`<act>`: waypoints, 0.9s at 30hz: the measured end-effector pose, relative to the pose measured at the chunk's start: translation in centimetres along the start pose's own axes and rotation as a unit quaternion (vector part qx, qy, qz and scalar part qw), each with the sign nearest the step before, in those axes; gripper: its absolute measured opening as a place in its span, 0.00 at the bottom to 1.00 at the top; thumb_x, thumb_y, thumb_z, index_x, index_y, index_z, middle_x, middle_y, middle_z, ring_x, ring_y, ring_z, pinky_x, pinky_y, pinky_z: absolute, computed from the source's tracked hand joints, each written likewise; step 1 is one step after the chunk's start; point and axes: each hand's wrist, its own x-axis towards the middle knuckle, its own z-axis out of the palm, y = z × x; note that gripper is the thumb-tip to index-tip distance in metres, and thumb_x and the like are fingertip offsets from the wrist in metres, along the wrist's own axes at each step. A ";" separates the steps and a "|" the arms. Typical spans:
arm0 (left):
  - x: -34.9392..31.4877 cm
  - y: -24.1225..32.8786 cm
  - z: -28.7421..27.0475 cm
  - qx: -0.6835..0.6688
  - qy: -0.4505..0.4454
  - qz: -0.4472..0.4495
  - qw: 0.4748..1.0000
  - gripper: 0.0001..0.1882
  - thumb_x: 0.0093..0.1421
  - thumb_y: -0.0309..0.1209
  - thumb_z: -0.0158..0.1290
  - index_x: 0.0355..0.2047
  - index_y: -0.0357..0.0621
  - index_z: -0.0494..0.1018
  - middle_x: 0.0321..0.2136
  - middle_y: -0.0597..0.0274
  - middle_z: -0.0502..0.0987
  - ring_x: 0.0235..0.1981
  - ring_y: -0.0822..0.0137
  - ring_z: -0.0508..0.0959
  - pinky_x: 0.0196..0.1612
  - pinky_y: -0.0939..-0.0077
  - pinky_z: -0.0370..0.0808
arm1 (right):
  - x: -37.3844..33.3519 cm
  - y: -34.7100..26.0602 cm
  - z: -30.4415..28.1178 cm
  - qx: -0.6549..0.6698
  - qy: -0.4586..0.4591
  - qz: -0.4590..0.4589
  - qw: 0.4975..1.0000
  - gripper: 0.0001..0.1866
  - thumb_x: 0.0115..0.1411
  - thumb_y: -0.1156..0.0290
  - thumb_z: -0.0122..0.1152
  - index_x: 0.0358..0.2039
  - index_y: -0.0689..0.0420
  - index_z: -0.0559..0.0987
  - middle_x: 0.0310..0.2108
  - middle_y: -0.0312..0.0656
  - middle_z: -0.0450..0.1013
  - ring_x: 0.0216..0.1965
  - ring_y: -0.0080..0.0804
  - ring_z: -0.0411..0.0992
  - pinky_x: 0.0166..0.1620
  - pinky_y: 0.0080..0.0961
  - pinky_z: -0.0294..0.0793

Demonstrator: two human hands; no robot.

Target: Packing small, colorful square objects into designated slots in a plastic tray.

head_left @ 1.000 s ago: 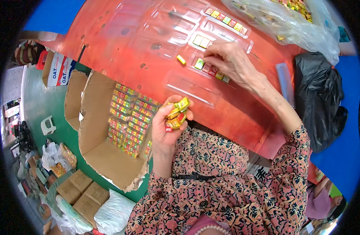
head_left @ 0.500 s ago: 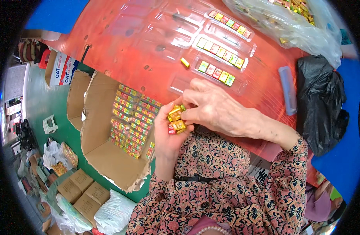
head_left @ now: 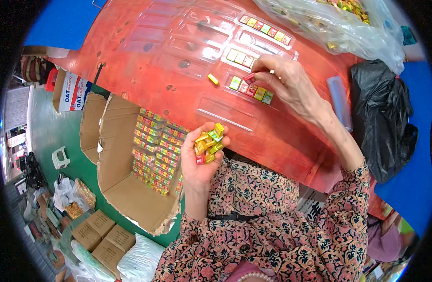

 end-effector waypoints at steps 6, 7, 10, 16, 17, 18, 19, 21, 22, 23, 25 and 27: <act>0.4 -0.1 0.1 -0.007 -0.027 -0.004 1.000 0.15 0.59 0.37 0.42 0.37 0.41 0.73 0.36 0.47 0.75 0.31 0.55 0.77 0.19 0.76 0.74 | -0.3 1.2 1.8 -0.036 -0.062 -0.046 0.996 0.05 0.54 0.75 0.52 0.31 0.61 0.70 0.28 0.46 0.68 0.33 0.42 0.68 0.35 0.32 0.69; 0.4 -0.1 0.0 -0.007 -0.034 -0.003 0.999 0.15 0.59 0.37 0.42 0.36 0.41 0.73 0.36 0.47 0.75 0.31 0.55 0.77 0.19 0.75 0.74 | -0.4 1.3 1.9 -0.057 -0.060 -0.068 0.994 0.05 0.53 0.76 0.52 0.31 0.61 0.70 0.28 0.46 0.68 0.33 0.42 0.68 0.35 0.32 0.69; 0.4 -0.1 0.0 -0.010 -0.038 -0.008 0.999 0.15 0.59 0.37 0.42 0.36 0.40 0.73 0.36 0.47 0.75 0.32 0.54 0.77 0.19 0.76 0.74 | -0.7 1.7 2.0 -0.092 -0.056 -0.099 0.989 0.05 0.53 0.77 0.52 0.31 0.60 0.70 0.28 0.46 0.68 0.34 0.42 0.67 0.35 0.32 0.69; 0.6 0.0 -0.2 -0.006 -0.056 -0.008 0.998 0.15 0.59 0.37 0.41 0.36 0.40 0.72 0.36 0.46 0.74 0.32 0.54 0.76 0.19 0.76 0.74 | -0.5 2.7 1.8 -0.102 -0.050 -0.112 0.987 0.06 0.52 0.76 0.53 0.32 0.61 0.71 0.28 0.46 0.68 0.33 0.41 0.67 0.34 0.32 0.69; 0.6 -0.1 -0.2 -0.006 -0.056 -0.009 0.998 0.15 0.59 0.37 0.41 0.36 0.40 0.72 0.36 0.46 0.74 0.32 0.54 0.76 0.19 0.76 0.74 | -0.4 2.8 1.9 -0.113 -0.046 -0.115 0.986 0.06 0.52 0.76 0.54 0.32 0.61 0.71 0.28 0.46 0.68 0.33 0.41 0.67 0.34 0.32 0.69; 0.7 -0.1 -0.2 -0.008 -0.056 -0.009 0.998 0.15 0.59 0.37 0.41 0.35 0.40 0.72 0.36 0.45 0.74 0.32 0.54 0.76 0.19 0.76 0.74 | -0.4 2.8 1.8 -0.113 -0.046 -0.114 0.986 0.06 0.52 0.76 0.54 0.32 0.61 0.71 0.28 0.46 0.68 0.33 0.41 0.67 0.34 0.32 0.69; 0.7 -0.1 -0.3 -0.011 -0.055 -0.007 0.998 0.15 0.59 0.37 0.41 0.35 0.40 0.72 0.36 0.45 0.74 0.32 0.54 0.76 0.19 0.76 0.74 | -0.3 2.7 1.8 -0.113 -0.048 -0.111 0.986 0.07 0.52 0.75 0.54 0.32 0.61 0.71 0.27 0.46 0.68 0.33 0.41 0.68 0.33 0.31 0.69; 0.7 -0.1 -0.4 -0.012 -0.054 -0.009 0.998 0.15 0.59 0.37 0.41 0.35 0.40 0.72 0.36 0.45 0.74 0.32 0.54 0.76 0.19 0.76 0.74 | -0.3 2.6 1.9 -0.112 -0.051 -0.107 0.987 0.07 0.52 0.75 0.54 0.33 0.61 0.71 0.27 0.46 0.68 0.32 0.41 0.68 0.33 0.31 0.69; 0.8 -0.1 -0.3 -0.013 -0.054 -0.012 0.998 0.15 0.59 0.37 0.41 0.35 0.40 0.72 0.36 0.45 0.74 0.32 0.54 0.76 0.19 0.76 0.74 | -0.4 2.6 1.9 -0.107 -0.058 -0.091 0.988 0.07 0.52 0.75 0.54 0.33 0.61 0.71 0.27 0.46 0.68 0.32 0.41 0.68 0.33 0.31 0.69; 0.8 -0.1 -0.3 -0.013 -0.054 -0.013 0.998 0.15 0.59 0.37 0.41 0.35 0.40 0.72 0.36 0.45 0.74 0.32 0.54 0.76 0.19 0.76 0.74 | -0.4 2.6 1.9 -0.102 -0.066 -0.076 0.990 0.07 0.52 0.74 0.54 0.32 0.60 0.72 0.27 0.46 0.68 0.32 0.41 0.68 0.33 0.32 0.69; 0.9 -0.1 -0.3 -0.006 -0.053 -0.012 0.998 0.15 0.59 0.38 0.41 0.35 0.41 0.72 0.35 0.45 0.74 0.32 0.54 0.75 0.18 0.77 0.74 | -0.5 2.8 2.2 -0.085 -0.059 -0.064 0.993 0.07 0.52 0.74 0.55 0.32 0.60 0.71 0.27 0.45 0.68 0.33 0.40 0.67 0.34 0.32 0.68; 1.0 -0.1 -0.2 -0.005 -0.052 -0.011 0.999 0.15 0.59 0.38 0.41 0.35 0.41 0.72 0.35 0.45 0.74 0.32 0.54 0.75 0.18 0.77 0.74 | -0.5 3.1 2.2 -0.068 -0.052 -0.053 0.995 0.07 0.52 0.74 0.55 0.32 0.60 0.71 0.27 0.45 0.68 0.33 0.40 0.67 0.35 0.32 0.68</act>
